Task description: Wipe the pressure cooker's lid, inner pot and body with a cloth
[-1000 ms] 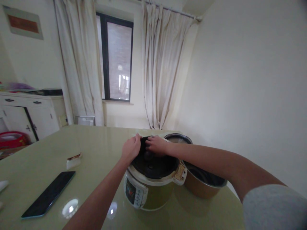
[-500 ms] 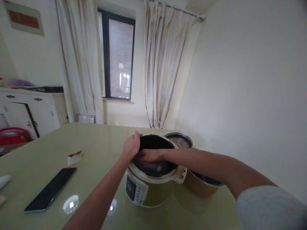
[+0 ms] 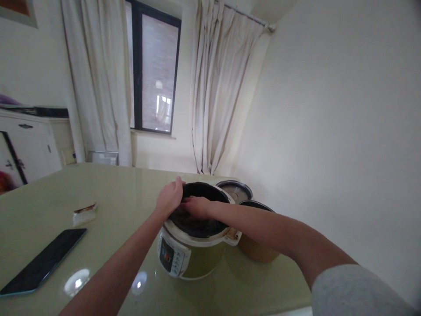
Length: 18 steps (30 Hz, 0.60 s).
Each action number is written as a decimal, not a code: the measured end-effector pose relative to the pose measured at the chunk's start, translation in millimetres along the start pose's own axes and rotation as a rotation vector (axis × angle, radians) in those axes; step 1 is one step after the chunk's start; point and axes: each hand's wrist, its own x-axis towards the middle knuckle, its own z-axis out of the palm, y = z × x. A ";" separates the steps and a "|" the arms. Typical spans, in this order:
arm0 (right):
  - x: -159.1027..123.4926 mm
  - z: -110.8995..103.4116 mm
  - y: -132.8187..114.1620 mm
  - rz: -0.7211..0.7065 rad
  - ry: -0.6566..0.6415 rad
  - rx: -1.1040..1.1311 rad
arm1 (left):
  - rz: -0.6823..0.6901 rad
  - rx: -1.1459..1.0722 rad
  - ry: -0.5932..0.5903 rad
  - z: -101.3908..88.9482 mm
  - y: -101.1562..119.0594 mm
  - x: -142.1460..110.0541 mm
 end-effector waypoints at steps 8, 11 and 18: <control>-20.7 -19.3 36.5 0.009 -0.166 -0.424 | 0.022 0.047 -0.009 -2.7 4.7 -3.6; -15.5 -23.5 33.4 0.001 -0.180 -0.404 | 0.019 0.049 -0.001 -3.1 5.6 -4.3; 1.4 -19.4 9.5 -0.110 -0.101 -0.343 | 0.004 0.036 -0.004 -3.8 6.0 -3.8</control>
